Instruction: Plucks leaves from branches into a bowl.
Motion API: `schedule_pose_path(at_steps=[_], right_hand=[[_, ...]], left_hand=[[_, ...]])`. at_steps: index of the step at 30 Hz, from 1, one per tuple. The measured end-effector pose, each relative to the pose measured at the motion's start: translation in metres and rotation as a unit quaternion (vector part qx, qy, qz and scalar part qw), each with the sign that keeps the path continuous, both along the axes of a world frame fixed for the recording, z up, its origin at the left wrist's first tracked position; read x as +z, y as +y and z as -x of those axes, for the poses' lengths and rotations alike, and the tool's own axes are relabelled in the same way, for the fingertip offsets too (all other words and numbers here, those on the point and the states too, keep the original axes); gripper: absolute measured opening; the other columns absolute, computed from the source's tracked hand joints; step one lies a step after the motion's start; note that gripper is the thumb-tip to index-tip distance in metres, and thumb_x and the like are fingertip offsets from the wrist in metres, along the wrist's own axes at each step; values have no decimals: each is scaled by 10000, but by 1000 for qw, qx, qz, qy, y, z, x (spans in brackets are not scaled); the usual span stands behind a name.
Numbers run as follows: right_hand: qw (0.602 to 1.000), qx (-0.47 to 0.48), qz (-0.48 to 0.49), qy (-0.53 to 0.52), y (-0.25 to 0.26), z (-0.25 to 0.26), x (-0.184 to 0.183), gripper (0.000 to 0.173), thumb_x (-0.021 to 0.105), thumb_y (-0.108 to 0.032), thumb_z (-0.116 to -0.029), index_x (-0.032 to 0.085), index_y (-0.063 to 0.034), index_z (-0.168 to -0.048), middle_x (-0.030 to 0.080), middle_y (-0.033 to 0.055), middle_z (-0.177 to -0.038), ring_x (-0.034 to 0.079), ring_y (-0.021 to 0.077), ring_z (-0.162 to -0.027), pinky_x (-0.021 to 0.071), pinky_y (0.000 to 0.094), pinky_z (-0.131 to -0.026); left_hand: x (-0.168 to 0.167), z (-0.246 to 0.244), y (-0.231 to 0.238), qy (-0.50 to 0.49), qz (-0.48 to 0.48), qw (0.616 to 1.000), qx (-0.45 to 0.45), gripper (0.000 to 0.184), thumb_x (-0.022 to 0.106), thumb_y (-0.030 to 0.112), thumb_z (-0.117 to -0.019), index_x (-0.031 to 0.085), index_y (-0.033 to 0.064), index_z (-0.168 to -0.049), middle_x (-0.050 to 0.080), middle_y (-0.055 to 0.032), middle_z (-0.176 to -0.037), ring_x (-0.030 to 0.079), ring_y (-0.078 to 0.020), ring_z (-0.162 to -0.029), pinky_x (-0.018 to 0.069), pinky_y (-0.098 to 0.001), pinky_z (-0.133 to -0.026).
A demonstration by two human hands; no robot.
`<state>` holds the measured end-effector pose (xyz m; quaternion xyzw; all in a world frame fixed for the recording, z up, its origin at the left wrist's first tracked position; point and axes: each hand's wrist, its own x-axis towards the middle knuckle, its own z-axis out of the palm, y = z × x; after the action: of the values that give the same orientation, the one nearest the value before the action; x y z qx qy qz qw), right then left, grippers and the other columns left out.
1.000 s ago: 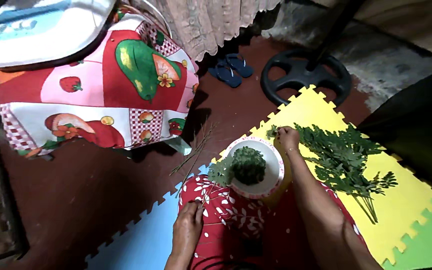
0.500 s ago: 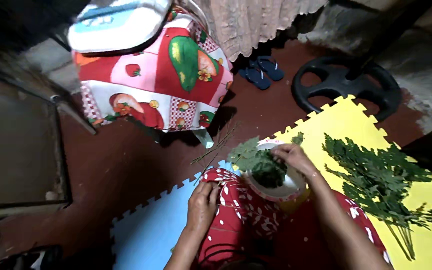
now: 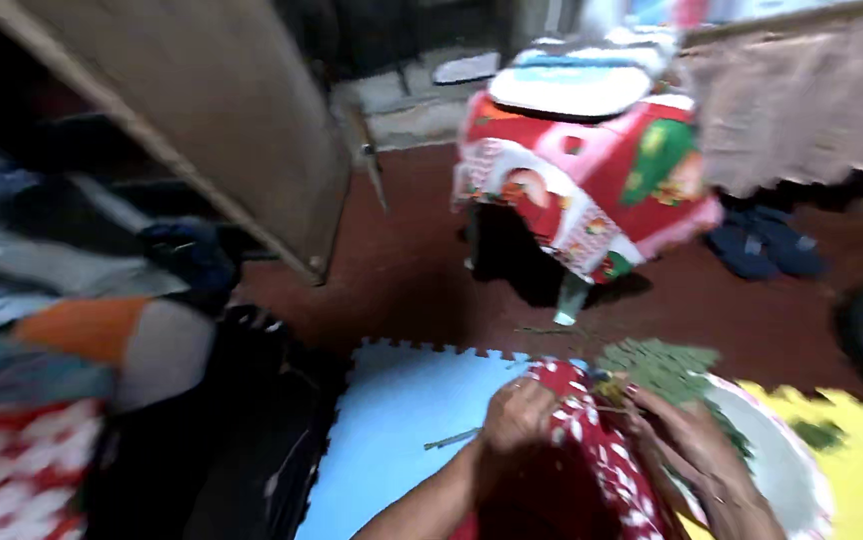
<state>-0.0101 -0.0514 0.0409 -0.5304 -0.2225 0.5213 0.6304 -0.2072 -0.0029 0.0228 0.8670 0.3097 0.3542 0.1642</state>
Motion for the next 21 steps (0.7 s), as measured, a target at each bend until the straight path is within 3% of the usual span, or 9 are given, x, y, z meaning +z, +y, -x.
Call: schedule_pose_path(at_steps=[3, 7, 9, 21], right_hand=[[995, 100, 4, -25, 6, 8, 0, 242, 469, 62, -927, 628, -69, -1053, 697, -65, -742, 570, -3, -512, 499, 146, -492], [982, 182, 34, -22, 18, 21, 1, 284, 425, -14, -1013, 677, -132, -952, 647, -127, -643, 548, -41, -502, 479, 121, -507], [985, 171, 26, -26, 20, 28, 5, 274, 445, -18, -999, 661, -146, -889, 629, -122, -616, 528, -38, -487, 464, 123, -497], [997, 66, 17, -37, 8, 33, 7, 185, 548, 61, -848, 644, -97, -839, 617, -68, -586, 506, -22, -451, 437, 115, -455]], left_hand=[[-3, 19, -2, -13, 4, 1000, -1, 101, 658, 18, -924, 737, -41, -903, 731, -178, -892, 731, -313, -888, 594, -411, -832], [-9, 40, -1, -40, -36, 999, 0, 100, 647, -1, -924, 737, -37, -899, 722, -174, -871, 720, -301, -844, 588, -389, -790], [-10, 48, -1, -44, -41, 998, 9, 103, 645, -2, -924, 737, -37, -893, 718, -170, -854, 719, -294, -824, 591, -379, -779], [-14, 51, -4, -26, 24, 999, 25, 111, 645, 16, -922, 725, -44, -876, 693, -181, -833, 711, -315, -843, 589, -389, -794]])
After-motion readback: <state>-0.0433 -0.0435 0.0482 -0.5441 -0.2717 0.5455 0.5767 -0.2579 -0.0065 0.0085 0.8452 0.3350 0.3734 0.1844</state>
